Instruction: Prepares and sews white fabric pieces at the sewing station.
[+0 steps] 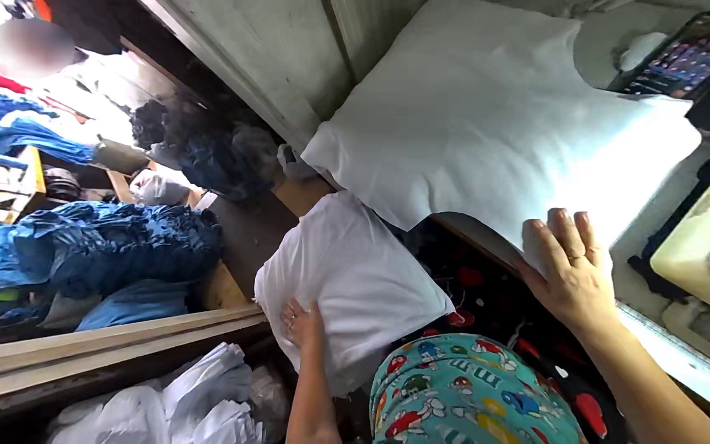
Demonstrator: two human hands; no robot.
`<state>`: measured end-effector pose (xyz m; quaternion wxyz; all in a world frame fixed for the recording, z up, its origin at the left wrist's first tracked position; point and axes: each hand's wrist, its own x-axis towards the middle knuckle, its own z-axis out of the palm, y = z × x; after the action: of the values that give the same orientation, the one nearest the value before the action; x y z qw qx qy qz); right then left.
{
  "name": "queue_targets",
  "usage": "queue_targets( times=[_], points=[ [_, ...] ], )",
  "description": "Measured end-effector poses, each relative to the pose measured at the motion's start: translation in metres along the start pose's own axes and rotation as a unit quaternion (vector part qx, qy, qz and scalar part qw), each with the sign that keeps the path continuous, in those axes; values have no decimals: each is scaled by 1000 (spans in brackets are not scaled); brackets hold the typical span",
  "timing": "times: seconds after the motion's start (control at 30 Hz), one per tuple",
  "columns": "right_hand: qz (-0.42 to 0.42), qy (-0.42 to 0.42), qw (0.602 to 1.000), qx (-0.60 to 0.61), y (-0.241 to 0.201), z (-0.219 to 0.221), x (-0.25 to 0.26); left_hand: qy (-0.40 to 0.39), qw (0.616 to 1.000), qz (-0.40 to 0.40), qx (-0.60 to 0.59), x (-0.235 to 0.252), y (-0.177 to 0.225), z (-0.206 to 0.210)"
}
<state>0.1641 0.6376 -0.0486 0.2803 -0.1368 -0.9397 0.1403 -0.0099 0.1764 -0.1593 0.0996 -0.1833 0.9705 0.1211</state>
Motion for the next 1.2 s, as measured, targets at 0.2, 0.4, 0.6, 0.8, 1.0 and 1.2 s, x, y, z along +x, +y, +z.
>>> queue_targets(
  times=[0.2, 0.4, 0.6, 0.8, 1.0, 1.2],
  points=[
    [7, 4, 999, 48, -4, -17, -6, 94, 950, 245, -169, -23, 62, -16],
    [59, 83, 986, 132, -6, -36, -31, 14, 645, 694, -321, -124, 250, -52],
    [149, 165, 958, 183, 9, -27, -60, -83, 450, 885, -85, -189, 347, -43],
    [170, 183, 943, 218, 14, -20, -62, -221, 443, 864, -96, -187, 371, -59],
    [208, 189, 907, 315, 15, -23, -60, -312, 538, 780, -70, -195, 380, -70],
    [199, 126, 882, 408, 15, -30, -55, -381, 576, 717, -95, -194, 390, -70]
  ],
)
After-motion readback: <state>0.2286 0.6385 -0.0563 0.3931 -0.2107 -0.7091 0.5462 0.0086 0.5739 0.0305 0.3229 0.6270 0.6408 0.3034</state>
